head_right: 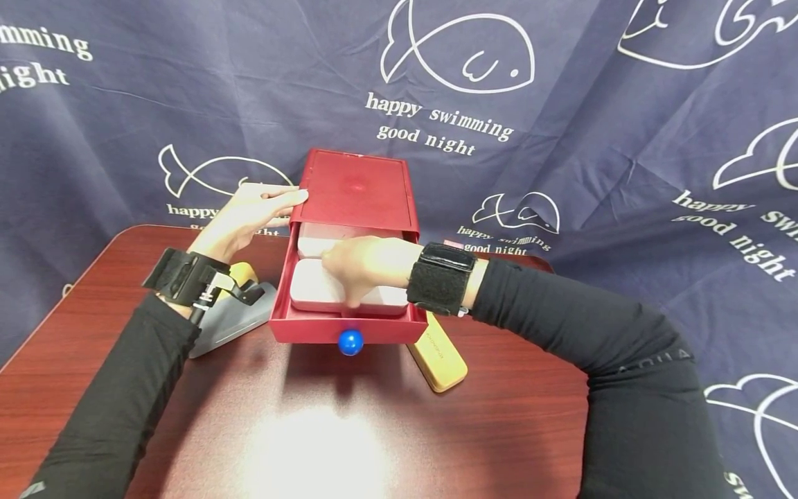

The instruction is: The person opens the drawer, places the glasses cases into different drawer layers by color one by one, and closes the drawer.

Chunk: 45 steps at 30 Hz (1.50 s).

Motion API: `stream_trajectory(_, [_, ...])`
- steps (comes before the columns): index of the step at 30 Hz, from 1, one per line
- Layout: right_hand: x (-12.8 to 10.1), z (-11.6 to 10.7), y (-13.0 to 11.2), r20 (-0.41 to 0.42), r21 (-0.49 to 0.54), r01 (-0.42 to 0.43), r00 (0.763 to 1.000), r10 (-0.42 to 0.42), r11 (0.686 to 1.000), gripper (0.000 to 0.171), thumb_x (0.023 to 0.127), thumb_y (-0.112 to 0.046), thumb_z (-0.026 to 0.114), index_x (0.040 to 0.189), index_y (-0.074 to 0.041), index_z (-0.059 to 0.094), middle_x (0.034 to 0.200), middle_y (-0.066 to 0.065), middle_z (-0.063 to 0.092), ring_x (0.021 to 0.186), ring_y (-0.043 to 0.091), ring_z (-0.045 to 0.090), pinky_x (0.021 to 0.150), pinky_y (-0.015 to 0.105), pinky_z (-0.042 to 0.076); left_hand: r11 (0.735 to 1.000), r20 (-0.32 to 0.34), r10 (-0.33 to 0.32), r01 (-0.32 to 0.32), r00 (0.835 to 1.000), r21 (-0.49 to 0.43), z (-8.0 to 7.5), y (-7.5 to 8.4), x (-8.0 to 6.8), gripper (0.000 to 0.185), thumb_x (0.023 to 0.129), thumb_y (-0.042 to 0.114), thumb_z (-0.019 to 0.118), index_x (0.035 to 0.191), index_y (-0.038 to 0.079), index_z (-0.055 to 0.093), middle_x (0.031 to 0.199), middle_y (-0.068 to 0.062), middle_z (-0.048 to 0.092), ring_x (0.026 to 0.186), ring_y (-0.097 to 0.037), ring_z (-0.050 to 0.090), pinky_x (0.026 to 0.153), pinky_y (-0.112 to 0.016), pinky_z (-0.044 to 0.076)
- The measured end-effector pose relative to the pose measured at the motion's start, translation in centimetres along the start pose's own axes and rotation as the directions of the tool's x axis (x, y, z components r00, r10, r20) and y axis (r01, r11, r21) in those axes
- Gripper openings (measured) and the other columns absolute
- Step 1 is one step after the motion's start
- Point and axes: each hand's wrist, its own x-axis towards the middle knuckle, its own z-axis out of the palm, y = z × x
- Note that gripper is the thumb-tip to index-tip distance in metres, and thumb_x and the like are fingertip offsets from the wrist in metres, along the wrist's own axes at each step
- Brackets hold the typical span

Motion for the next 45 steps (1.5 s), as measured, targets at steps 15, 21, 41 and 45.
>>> stream_trajectory(15, [-1.6, -1.2, 0.8, -0.017, 0.026, -0.044, 0.999, 0.044, 0.999, 0.056, 0.082, -0.044, 0.083, 0.122, -0.011, 0.062, 0.106, 0.006, 0.069, 0.098, 0.022, 0.065, 0.086, 0.037, 0.059, 1.000, -0.012, -0.006, 0.006, 1.000, -0.028, 0.3, 0.1, 0.0, 0.064, 0.096, 0.029, 0.070, 0.149, 0.000, 0.048, 0.148, -0.017, 0.056, 0.133, -0.028, 0.059, 0.105, -0.034, 0.054])
stream_trajectory(21, [-4.0, -1.5, 0.2, -0.176, 0.025, -0.037, 0.983, 0.041, 0.999, 0.062, 0.085, -0.044, 0.081, 0.134, -0.012, 0.061, 0.116, 0.006, 0.070, 0.107, 0.023, 0.067, 0.091, 0.041, 0.059, 1.000, -0.004, 0.008, -0.008, 1.000, -0.004, 0.1, 0.1, -0.1, 0.065, 0.096, 0.031, 0.071, 0.148, 0.000, 0.050, 0.147, -0.017, 0.057, 0.132, -0.029, 0.060, 0.105, -0.034, 0.054])
stream_trajectory(41, [-8.6, 5.2, -5.3, -0.726, -0.573, -0.167, 0.557, -0.403, 0.802, 0.022, 0.091, -0.005, 0.056, 0.112, -0.005, 0.062, 0.099, 0.009, 0.063, 0.086, 0.025, 0.057, 0.073, 0.036, 0.046, 1.000, -0.013, 0.013, -0.013, 1.000, 0.004, 0.2, 0.4, -0.3, 0.061, 0.096, 0.029, 0.070, 0.147, 0.000, 0.052, 0.146, -0.017, 0.058, 0.129, -0.029, 0.062, 0.101, -0.033, 0.056])
stream_trajectory(45, [-8.6, 6.3, -5.7, -0.686, -0.661, -0.172, 0.532, -0.496, 0.730, 0.023, 0.091, -0.008, 0.059, 0.113, -0.003, 0.063, 0.104, 0.012, 0.065, 0.087, 0.025, 0.060, 0.076, 0.034, 0.052, 1.000, -0.010, 0.021, -0.021, 1.000, 0.017, 0.2, 0.4, -0.3, 0.062, 0.096, 0.031, 0.070, 0.147, 0.001, 0.052, 0.146, -0.016, 0.058, 0.128, -0.028, 0.063, 0.101, -0.032, 0.056])
